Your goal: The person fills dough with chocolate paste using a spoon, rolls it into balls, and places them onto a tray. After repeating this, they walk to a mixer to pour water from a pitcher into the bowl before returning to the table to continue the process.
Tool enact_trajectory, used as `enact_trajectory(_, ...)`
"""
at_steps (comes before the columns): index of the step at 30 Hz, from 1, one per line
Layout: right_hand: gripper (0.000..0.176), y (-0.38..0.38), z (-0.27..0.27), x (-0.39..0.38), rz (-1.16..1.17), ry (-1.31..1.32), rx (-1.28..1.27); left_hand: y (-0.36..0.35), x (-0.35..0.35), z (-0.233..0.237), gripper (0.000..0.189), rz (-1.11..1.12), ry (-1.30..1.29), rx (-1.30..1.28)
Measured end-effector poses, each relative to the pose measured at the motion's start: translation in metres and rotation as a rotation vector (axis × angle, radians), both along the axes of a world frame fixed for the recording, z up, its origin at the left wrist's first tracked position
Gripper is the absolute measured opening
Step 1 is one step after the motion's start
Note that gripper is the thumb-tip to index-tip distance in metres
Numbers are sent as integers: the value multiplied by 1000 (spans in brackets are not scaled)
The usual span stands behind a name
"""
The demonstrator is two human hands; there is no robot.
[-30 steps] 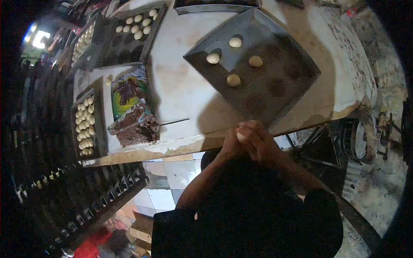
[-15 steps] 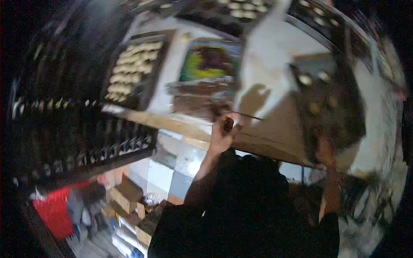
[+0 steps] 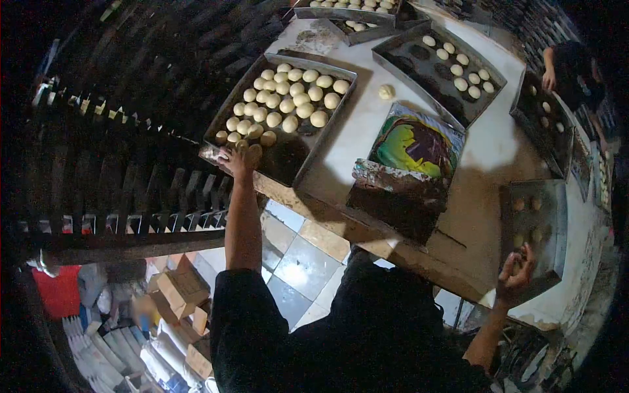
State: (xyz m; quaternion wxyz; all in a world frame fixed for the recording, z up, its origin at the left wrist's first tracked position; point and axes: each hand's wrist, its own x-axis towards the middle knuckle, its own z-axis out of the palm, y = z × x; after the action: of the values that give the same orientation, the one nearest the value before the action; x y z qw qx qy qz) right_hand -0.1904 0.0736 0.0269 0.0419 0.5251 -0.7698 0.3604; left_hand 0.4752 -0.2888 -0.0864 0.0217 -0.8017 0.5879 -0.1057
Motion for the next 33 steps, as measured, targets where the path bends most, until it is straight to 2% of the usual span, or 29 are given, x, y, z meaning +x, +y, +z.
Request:
enact_trajectory(1, 38, -7, 2, 6, 7, 2, -2, 0, -6, 1, 63, 13, 63, -14)
enact_trajectory(3, 36, -22, 5, 16, 88, 6, -16, 0, -8, -39, 61, -161, 18, -264)
enact_trajectory(5, 34, -35, 4, 30, 148, -84, -26, 31, -61, -2, 56, -458, 12, -376)
enact_trajectory(6, 33, -42, 0, 40, 174, -175, -29, 66, -121, 53, 48, -369, 511, -428)
enact_trajectory(7, 32, -51, -7, 49, 282, -344, -41, 100, -173, 83, 39, -450, 911, -529)
enact_trajectory(8, 30, -58, -12, 60, 389, -514, -51, 126, -213, 90, 32, -584, 1045, -619)
enact_trajectory(9, 30, -67, -9, 76, 456, -542, -11, 150, -251, 98, 27, -505, 1095, -481)
enact_trajectory(10, 30, -75, -6, 90, 521, -573, 28, 181, -292, 113, 30, -599, 1289, -441)
enact_trajectory(11, 31, -78, -4, 94, 622, -665, 169, 202, -324, 107, 37, -651, 1319, -315)
enact_trajectory(12, 33, -78, -2, 94, 724, -754, 308, 226, -359, 121, 44, -780, 1457, -309)
enact_trajectory(13, 35, -75, 17, 97, 719, -919, 358, 248, -382, 138, 64, -786, 1381, -87)
enact_trajectory(14, 36, -69, 34, 93, 715, -1084, 406, 261, -399, 147, 73, -833, 1410, -77)
enact_trajectory(15, 37, -64, 22, 80, 736, -1204, 313, 274, -415, 155, 82, -880, 1440, -65)
enact_trajectory(16, 37, -60, 26, 71, 769, -1075, 196, 283, -425, 158, 86, -876, 1479, -100)
enact_trajectory(18, 38, -53, 43, 65, 821, -823, -31, 296, -431, 158, 80, -770, 1712, -28)
enact_trajectory(19, 40, -47, 46, 65, 919, -677, -103, 306, -432, 158, 76, -700, 1827, 10)
enact_trajectory(20, 36, -42, 58, 67, 995, -507, -120, 318, -432, 158, 64, -592, 1803, -39)
enact_trajectory(22, 33, -25, 60, 79, 974, -614, -168, 335, -430, 164, 41, -413, 1743, -143)
enact_trajectory(25, 31, -11, 55, 89, 944, -757, -180, 363, -432, 163, 29, -631, 1550, -334)
enact_trajectory(26, 25, -3, 57, 97, 867, -751, -192, 372, -428, 156, 43, -715, 1371, -366)
enact_trajectory(28, 19, 7, 66, 122, 687, -657, -301, 382, -429, 161, 62, -721, 1731, -449)
enact_trajectory(29, 15, 8, 64, 136, 734, -641, -350, 384, -422, 169, 77, -761, 1768, -350)
enact_trajectory(31, 9, 10, 48, 169, 823, -695, -342, 395, -392, 150, 59, -653, 1651, -240)
enact_trajectory(32, 29, 8, 34, 188, 795, -736, -305, 405, -373, 162, 52, -531, 1810, -108)
enact_trajectory(33, 27, 6, 23, 202, 847, -644, -245, 410, -364, 175, 43, -415, 1757, -184)
